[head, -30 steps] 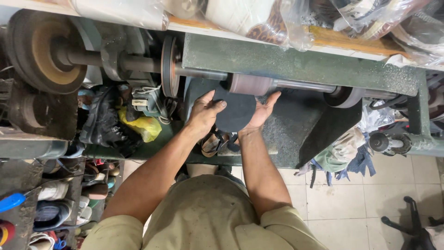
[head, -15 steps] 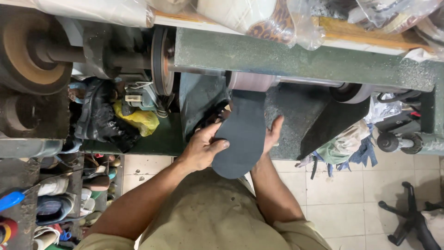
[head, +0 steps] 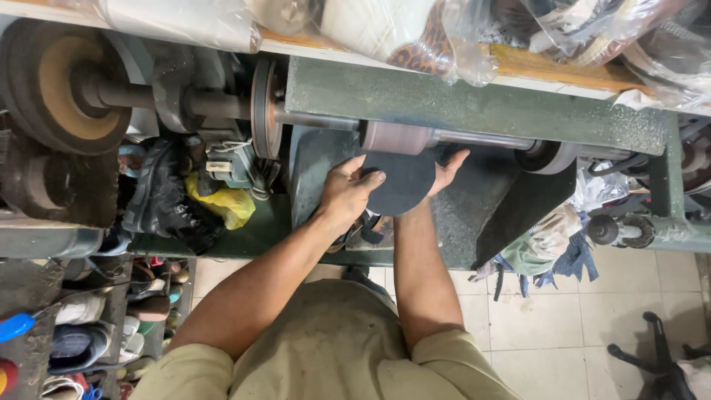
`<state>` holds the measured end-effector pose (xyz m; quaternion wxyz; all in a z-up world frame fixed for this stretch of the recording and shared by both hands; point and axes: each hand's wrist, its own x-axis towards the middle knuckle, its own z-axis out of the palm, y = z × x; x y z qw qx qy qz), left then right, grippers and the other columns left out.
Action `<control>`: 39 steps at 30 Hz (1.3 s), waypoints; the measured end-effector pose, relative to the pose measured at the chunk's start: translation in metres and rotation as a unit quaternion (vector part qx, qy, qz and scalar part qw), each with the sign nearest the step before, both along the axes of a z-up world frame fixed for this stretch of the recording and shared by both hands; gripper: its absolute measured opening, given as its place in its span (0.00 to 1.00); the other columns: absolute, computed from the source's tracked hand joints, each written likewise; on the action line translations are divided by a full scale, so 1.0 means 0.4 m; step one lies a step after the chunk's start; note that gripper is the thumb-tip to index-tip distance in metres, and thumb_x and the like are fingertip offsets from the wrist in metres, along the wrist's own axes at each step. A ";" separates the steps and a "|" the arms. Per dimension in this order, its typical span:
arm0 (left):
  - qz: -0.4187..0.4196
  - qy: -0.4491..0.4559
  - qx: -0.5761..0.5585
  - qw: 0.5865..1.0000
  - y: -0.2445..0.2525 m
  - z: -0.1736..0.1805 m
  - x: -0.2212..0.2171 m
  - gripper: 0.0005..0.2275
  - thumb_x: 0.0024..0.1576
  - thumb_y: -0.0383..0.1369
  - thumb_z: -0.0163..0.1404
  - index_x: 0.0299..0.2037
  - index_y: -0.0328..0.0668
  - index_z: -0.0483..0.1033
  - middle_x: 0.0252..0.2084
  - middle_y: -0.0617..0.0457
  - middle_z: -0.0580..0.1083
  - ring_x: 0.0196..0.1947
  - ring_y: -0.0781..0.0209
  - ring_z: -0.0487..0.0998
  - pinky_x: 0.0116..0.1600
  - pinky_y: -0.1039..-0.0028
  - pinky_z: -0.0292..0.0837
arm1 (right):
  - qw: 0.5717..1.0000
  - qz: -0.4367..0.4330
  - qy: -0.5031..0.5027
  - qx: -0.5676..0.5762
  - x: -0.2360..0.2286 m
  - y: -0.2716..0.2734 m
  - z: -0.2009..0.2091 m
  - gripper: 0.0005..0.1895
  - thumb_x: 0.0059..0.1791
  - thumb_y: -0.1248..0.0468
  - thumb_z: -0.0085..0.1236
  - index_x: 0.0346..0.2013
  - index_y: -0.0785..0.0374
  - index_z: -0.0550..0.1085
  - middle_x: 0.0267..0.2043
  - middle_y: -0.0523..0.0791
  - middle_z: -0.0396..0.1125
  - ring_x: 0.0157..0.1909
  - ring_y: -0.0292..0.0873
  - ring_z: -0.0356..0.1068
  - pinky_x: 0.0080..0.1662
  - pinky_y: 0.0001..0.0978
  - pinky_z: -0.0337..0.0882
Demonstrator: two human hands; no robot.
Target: Sand the edges of a shoe sole using a belt sander and inspect the work at a repair bench
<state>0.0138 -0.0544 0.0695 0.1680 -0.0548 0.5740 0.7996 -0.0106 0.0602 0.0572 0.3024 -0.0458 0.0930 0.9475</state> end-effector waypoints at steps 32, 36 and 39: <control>-0.100 0.110 0.041 0.988 -0.158 0.058 0.237 0.18 0.55 0.28 0.57 0.56 0.34 0.73 0.38 0.43 0.80 0.37 0.62 0.77 0.41 0.70 0.78 | 0.902 0.317 0.291 0.039 0.175 -0.041 0.068 0.54 0.52 0.31 0.42 0.76 0.70 0.46 0.78 0.62 0.42 0.78 0.65 0.42 0.74 0.63 0.42; -0.069 0.109 0.008 0.992 -0.117 0.064 0.165 0.17 0.54 0.30 0.59 0.54 0.38 0.75 0.33 0.47 0.79 0.31 0.65 0.78 0.31 0.74 0.78 | 0.893 0.323 0.310 0.043 0.151 -0.054 0.095 0.54 0.51 0.30 0.42 0.77 0.67 0.46 0.78 0.61 0.42 0.78 0.63 0.43 0.74 0.62 0.42; -0.059 0.064 0.068 0.994 -0.095 0.095 0.141 0.16 0.54 0.24 0.56 0.54 0.34 0.74 0.32 0.50 0.77 0.31 0.65 0.77 0.33 0.76 0.78 | 0.888 0.329 0.320 0.041 0.145 -0.070 0.107 0.54 0.51 0.29 0.41 0.77 0.65 0.45 0.79 0.60 0.42 0.78 0.62 0.43 0.74 0.62 0.43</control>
